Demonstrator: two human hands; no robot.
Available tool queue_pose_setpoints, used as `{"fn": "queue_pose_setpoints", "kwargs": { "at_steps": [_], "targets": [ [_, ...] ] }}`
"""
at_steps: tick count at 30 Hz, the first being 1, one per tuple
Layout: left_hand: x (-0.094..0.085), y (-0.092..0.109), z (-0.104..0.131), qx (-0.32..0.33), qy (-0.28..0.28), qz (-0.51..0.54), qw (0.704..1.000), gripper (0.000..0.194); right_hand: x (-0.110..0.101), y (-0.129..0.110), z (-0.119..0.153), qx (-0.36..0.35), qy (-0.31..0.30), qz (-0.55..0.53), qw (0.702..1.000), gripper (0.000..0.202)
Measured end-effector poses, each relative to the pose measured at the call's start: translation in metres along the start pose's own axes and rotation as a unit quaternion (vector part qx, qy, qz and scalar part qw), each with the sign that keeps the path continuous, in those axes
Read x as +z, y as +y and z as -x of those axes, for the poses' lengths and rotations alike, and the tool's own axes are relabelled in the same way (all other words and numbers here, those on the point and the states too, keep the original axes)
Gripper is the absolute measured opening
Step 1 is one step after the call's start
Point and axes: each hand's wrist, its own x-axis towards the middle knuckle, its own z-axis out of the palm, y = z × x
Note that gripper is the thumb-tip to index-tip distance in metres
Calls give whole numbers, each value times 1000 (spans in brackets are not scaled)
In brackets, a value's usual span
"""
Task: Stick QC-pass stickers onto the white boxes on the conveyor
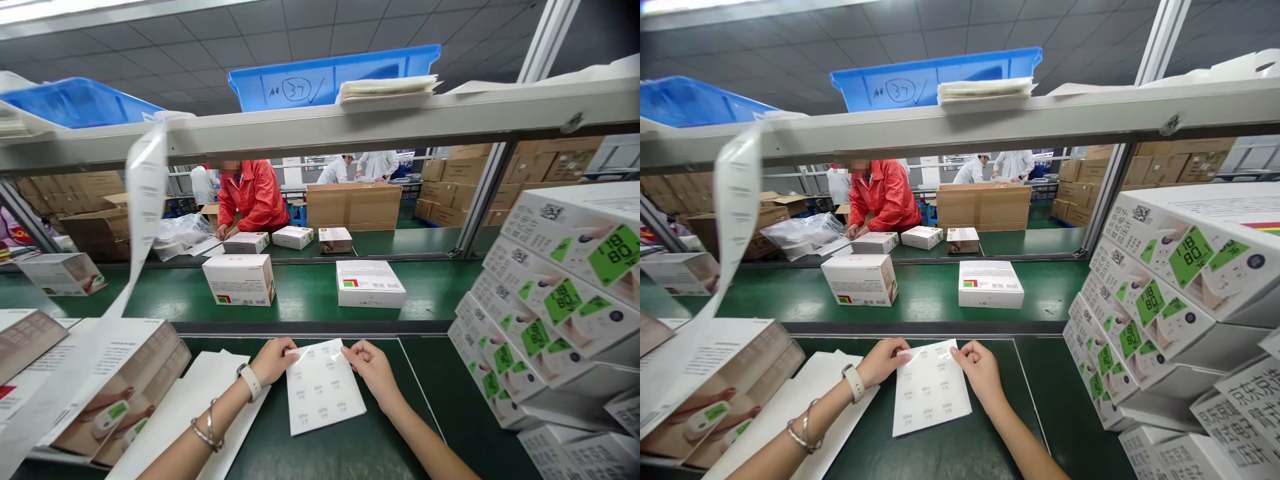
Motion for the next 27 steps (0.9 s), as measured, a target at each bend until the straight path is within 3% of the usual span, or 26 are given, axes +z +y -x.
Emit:
{"fn": "queue_pose_setpoints", "kwargs": {
  "at_steps": [4,7,10,13,19,25,27],
  "targets": [
    [3,12,7,-23,74,-53,996,15,3,2,4,12,9,-21,1000,35],
    [9,24,30,-17,122,-88,988,32,5,4,8,5,13,-22,1000,35],
    [25,33,63,101,108,-149,978,57,7,4,14,-15,17,-2,1000,35],
    [45,35,83,191,78,-205,957,63,9,3,19,-32,26,10,999,35],
    [55,20,71,195,71,-245,947,51,4,2,10,-56,30,27,998,34],
    [62,3,62,224,80,-254,937,61,-7,4,-3,-59,22,38,997,33],
    [66,2,63,199,93,-252,943,62,-7,7,-7,-45,11,36,998,34]
  ]
}}
